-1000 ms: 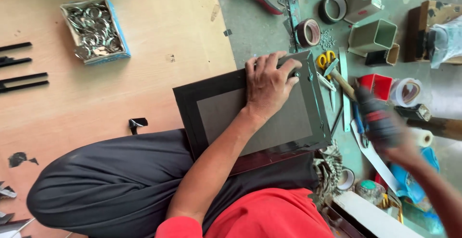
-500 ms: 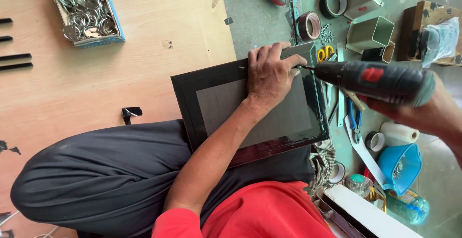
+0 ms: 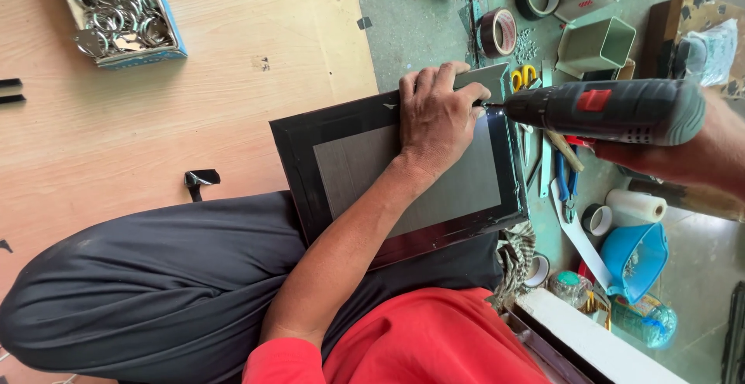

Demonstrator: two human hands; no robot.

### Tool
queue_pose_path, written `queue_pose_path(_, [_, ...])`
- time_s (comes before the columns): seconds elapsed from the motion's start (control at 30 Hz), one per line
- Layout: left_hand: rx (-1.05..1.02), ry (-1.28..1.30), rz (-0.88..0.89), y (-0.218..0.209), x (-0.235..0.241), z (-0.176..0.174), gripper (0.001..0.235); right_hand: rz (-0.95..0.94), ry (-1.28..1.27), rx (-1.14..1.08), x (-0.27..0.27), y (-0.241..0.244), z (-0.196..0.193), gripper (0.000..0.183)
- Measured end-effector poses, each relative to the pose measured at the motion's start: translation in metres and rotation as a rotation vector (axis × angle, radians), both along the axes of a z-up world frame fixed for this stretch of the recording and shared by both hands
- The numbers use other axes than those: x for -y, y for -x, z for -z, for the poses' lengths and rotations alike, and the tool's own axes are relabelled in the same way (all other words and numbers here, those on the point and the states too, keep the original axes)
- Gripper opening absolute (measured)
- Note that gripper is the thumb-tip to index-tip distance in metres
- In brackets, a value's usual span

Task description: The person sits on the floor finishing a framed photo. They press black tape along the frame edges, wipe the frame with a cloth, flip the frame over, position a metal hanging ring with a mounting plate on the back, and drive screws into it using a cordless drill.

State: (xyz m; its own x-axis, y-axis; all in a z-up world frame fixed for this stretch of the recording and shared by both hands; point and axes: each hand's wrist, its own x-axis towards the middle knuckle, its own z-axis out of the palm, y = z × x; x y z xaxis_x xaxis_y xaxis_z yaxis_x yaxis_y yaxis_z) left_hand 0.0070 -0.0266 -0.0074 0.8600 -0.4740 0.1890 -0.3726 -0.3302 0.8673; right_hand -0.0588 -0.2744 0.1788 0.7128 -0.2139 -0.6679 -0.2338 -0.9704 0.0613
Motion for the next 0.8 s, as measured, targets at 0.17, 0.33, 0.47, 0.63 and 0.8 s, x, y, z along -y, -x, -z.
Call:
queue_pose_path(0.17, [-0.012,0.018,-0.040,-0.001,0.000,-0.004,0.019,-0.213,0.216,-0.196,-0.036,-0.035,-0.014,0.052])
queue_pose_path(0.33, [-0.025,0.006,-0.050,-0.002,0.000,0.000,0.017,-0.279,0.152,-0.152,-0.036,-0.042,-0.014,0.059])
queue_pose_path(0.47, [-0.048,0.008,-0.038,-0.004,0.002,-0.003,0.018,-0.276,0.167,-0.146,-0.003,-0.026,-0.002,0.054])
queue_pose_path(0.63, [-0.020,-0.021,-0.040,-0.003,0.002,0.001,0.018,-0.133,0.180,-0.206,-0.017,-0.034,-0.004,0.054])
queue_pose_path(0.8, [-0.031,-0.025,-0.028,-0.003,0.001,0.002,0.016,-0.146,0.145,-0.162,-0.025,-0.036,-0.006,0.052])
